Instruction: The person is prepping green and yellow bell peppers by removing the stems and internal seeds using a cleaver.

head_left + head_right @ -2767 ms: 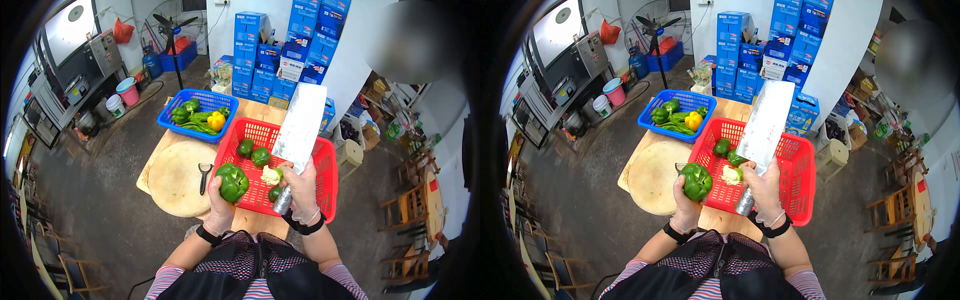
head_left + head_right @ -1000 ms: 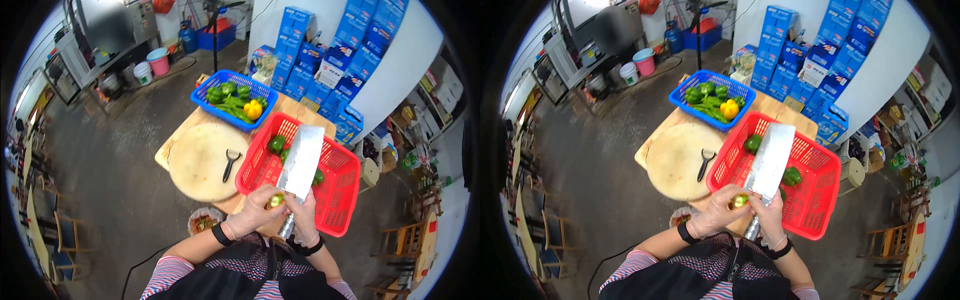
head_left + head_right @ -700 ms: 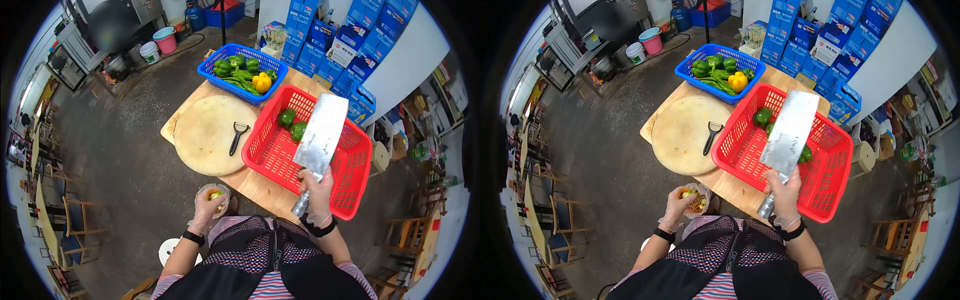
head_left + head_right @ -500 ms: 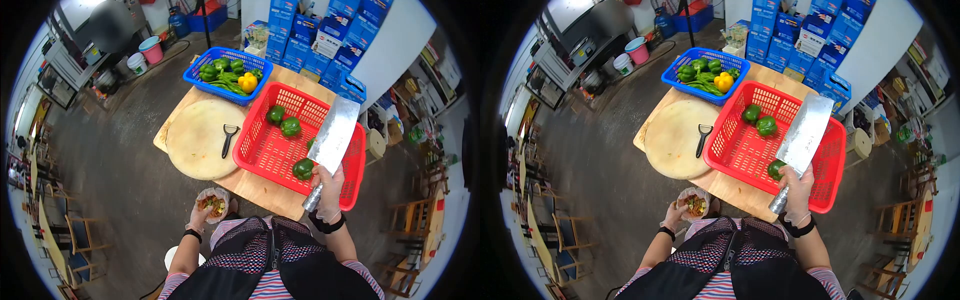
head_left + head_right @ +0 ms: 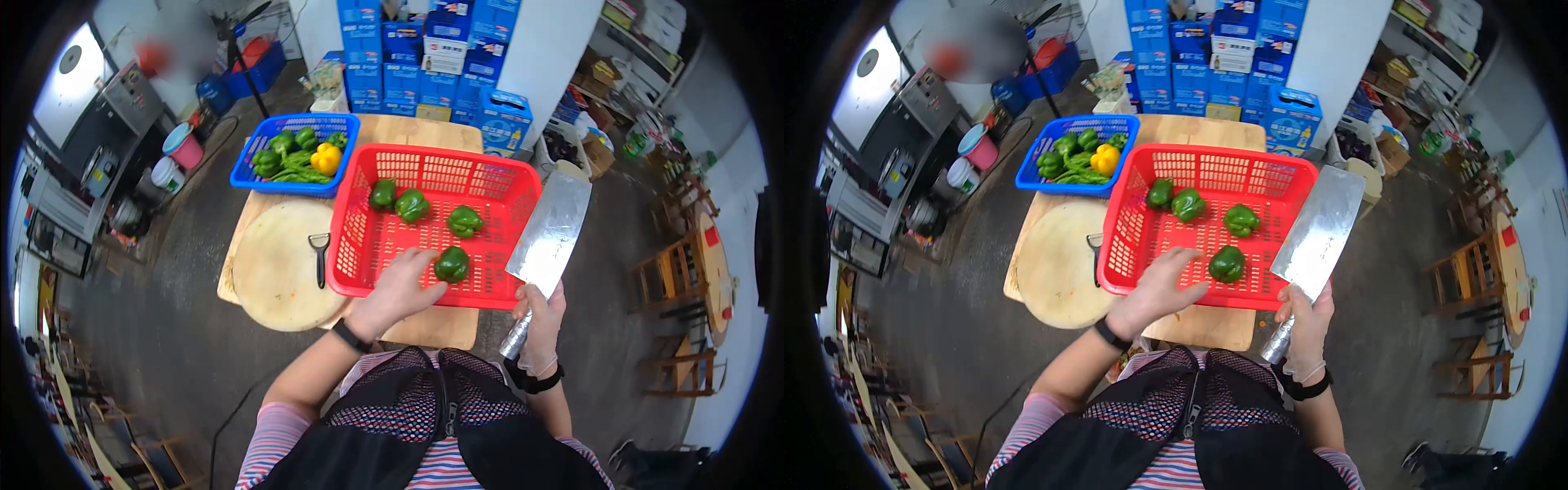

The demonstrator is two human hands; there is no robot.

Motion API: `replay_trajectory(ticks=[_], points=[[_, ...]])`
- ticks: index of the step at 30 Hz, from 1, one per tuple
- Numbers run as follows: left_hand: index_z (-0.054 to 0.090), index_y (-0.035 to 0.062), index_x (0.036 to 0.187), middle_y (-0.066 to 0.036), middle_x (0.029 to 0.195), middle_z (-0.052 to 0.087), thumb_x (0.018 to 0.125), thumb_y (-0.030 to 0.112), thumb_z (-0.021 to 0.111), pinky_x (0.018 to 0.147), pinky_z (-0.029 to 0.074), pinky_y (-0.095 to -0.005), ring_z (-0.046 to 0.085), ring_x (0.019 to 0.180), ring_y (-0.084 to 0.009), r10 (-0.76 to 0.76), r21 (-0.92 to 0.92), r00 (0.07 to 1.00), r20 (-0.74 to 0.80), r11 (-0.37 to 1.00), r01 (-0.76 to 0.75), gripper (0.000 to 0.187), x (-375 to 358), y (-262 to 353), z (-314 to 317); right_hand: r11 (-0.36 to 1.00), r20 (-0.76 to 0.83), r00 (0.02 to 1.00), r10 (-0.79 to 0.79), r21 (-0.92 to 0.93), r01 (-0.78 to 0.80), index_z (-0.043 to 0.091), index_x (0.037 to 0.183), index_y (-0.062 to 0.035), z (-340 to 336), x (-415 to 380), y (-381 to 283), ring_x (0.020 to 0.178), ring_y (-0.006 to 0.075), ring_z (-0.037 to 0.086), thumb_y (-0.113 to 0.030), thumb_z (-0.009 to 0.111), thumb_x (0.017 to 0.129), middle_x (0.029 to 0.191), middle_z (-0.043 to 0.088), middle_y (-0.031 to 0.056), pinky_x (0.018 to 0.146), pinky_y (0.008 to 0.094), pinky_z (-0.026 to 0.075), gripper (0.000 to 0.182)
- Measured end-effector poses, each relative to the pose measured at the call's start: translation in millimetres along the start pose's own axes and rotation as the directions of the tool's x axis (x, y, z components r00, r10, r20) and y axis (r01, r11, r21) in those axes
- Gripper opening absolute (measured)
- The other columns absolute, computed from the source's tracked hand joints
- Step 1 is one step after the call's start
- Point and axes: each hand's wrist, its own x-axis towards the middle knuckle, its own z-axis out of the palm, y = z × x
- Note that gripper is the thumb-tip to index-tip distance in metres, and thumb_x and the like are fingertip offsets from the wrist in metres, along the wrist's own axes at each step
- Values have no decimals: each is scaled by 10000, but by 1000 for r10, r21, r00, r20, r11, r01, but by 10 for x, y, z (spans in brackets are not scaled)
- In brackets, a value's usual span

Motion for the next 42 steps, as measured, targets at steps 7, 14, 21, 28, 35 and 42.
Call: replay_trajectory(ticks=[7,14,21,28,35,42], points=[[577,31,1186,-178,1174,602,728,615,609,887,471,-466,590,1072,-338,-466,477,637,615,862,171,743,1086,-54,798,997,-148,987,-69,-43,64,455,1069,14,-281,-294,-276,469,61,474,-10,494,858,697,562,69,429,206,403,216],[585,56,1199,-126,1201,601,698,579,651,920,464,-403,574,1120,-281,-527,543,605,597,820,179,727,1176,-381,1263,986,-243,958,-154,-107,131,462,1074,7,-488,-530,-430,453,58,476,-24,515,863,687,578,68,422,198,403,220],[559,-55,1110,-205,1051,628,515,321,798,806,512,-374,630,979,-279,-552,220,579,600,810,544,743,1113,-656,1271,995,-229,970,-83,-68,69,471,1083,8,-438,-432,-414,447,61,467,-43,502,849,668,562,50,418,196,385,242],[471,25,1230,-93,1072,606,580,46,782,812,496,-327,606,945,-188,-231,-644,790,568,474,601,721,792,-21,295,999,-10,999,-31,-23,31,459,1070,-4,-242,-209,-382,475,62,489,-49,514,888,704,581,74,439,202,419,196],[375,61,1357,-53,1251,525,590,55,808,1012,383,-312,501,1165,-160,-20,-948,973,232,217,230,880,90,408,-500,989,255,962,-98,135,65,415,1165,-14,325,-20,-392,453,73,467,-145,500,927,672,557,64,421,208,408,285],[290,66,1374,-80,1280,420,604,46,810,1014,372,-328,444,1193,-171,-82,-778,956,-280,603,-176,930,-316,447,-582,985,487,866,-114,172,33,393,1185,-8,776,-54,-467,463,92,483,-171,499,935,659,556,70,427,217,419,317]])
